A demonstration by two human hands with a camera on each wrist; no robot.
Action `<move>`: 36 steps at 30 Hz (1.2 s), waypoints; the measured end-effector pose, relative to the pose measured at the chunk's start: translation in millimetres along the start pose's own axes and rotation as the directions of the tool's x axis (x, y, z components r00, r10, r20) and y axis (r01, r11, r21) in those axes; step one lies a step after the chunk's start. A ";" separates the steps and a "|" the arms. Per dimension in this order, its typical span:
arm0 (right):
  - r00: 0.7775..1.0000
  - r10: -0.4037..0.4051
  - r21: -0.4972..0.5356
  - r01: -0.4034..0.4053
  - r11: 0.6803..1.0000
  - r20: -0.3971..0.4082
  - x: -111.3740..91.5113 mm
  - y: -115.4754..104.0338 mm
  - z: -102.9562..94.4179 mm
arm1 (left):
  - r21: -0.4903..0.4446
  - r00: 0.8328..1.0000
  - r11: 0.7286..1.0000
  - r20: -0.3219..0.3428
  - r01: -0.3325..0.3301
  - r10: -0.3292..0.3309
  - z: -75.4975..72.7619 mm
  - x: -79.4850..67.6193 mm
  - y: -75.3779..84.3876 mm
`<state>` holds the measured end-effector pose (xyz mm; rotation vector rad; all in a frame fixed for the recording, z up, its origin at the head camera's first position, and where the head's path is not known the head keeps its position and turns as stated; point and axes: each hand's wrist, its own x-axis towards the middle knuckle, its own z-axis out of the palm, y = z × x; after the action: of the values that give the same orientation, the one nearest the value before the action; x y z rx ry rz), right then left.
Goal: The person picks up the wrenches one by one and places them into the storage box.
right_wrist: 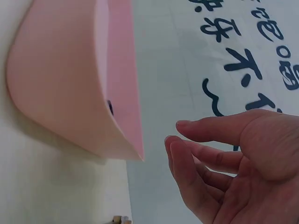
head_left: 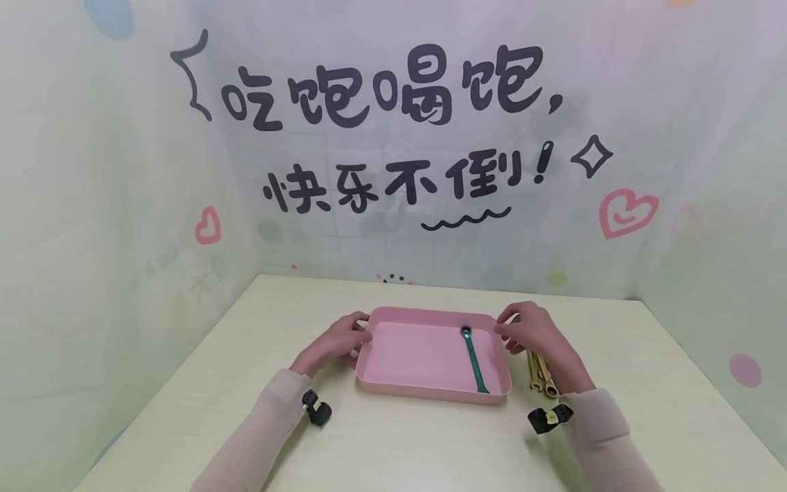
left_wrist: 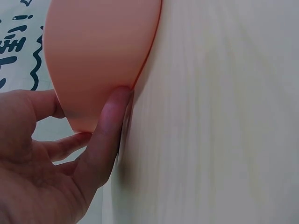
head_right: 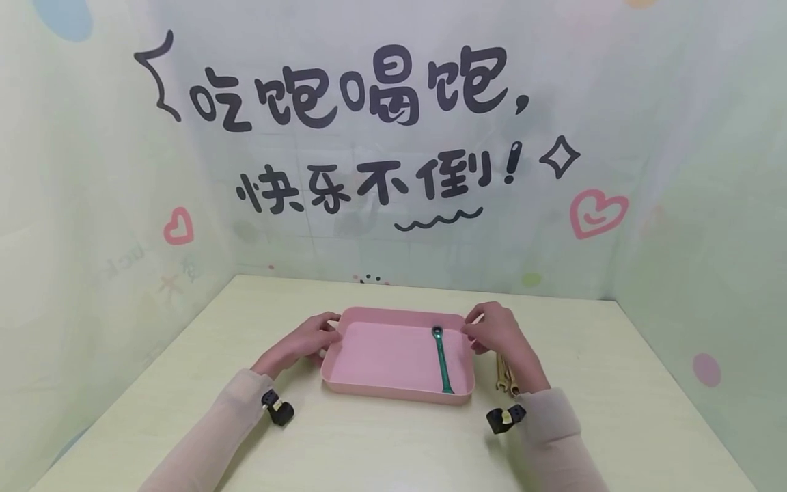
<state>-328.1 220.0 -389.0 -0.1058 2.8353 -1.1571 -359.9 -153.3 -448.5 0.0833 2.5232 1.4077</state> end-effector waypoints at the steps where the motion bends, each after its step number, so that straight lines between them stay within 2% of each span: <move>1: 1.000 -0.006 -0.004 0.006 1.000 0.000 0.0 1.6 -3.7 | 0.004 1.000 1.000 0.001 -0.002 0.002 -0.3 -0.1 -0.2; 7: 1.000 -0.015 -0.014 0.015 1.000 -0.019 -0.8 12.2 -20.9 | 0.005 1.000 1.000 0.007 -0.010 0.010 -1.2 -0.9 -0.7; 19: 0.999 0.019 -0.009 -0.019 1.000 -0.027 2.6 36.7 -37.5 | 0.000 1.000 1.000 0.007 -0.013 0.013 -1.5 1.0 -1.9; 29: 0.997 0.077 -0.102 -0.077 0.992 -0.006 0.2 54.4 -48.6 | -0.007 1.000 1.000 0.011 -0.014 0.014 -1.6 1.0 -1.5; 36: 0.992 0.120 -0.130 -0.113 0.985 0.050 -0.5 66.5 -49.1 | -0.018 1.000 1.000 0.014 -0.015 0.016 -2.1 0.8 -1.8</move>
<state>-334.6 301.6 -400.6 0.0189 2.8203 -0.9353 -361.0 -155.9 -449.2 0.1093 2.5033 1.4303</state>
